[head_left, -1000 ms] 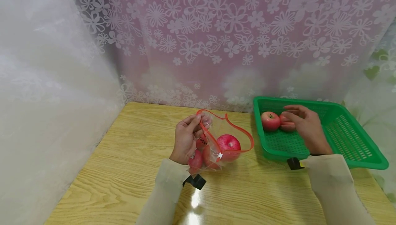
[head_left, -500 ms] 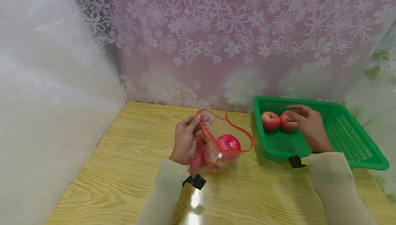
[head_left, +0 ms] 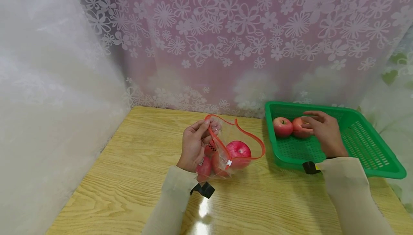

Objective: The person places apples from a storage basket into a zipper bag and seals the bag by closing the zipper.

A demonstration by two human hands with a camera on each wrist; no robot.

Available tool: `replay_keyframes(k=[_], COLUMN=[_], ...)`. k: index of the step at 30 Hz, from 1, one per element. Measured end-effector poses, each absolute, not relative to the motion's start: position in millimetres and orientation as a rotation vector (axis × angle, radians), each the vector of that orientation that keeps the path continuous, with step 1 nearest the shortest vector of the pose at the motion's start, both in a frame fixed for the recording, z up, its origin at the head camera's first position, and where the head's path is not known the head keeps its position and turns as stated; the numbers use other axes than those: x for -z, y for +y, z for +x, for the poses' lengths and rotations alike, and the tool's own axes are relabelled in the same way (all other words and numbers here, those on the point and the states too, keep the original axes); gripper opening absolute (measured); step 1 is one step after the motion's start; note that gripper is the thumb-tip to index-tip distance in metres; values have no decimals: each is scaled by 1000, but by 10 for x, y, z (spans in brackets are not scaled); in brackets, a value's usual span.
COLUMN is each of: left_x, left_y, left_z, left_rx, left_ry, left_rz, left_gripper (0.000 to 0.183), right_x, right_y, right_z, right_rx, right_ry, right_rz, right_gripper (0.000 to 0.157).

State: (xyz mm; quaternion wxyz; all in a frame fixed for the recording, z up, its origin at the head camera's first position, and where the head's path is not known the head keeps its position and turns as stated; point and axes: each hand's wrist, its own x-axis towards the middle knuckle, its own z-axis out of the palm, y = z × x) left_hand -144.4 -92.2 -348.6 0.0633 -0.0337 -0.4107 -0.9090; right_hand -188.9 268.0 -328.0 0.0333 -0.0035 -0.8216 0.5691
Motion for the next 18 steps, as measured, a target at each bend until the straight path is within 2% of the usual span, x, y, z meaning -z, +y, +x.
replay_keyframes(k=[18], left_x=[3481], left_y=[-926], left_z=[-1434], left_rx=[2739], left_ry=[-1250], left_rz=[-85], left_gripper=[19], right_x=[3359], right_y=[2792], right_z=[-1968], right_rx=[-1926], right_ry=[-2421], right_rz=[-107], right_gripper=[17])
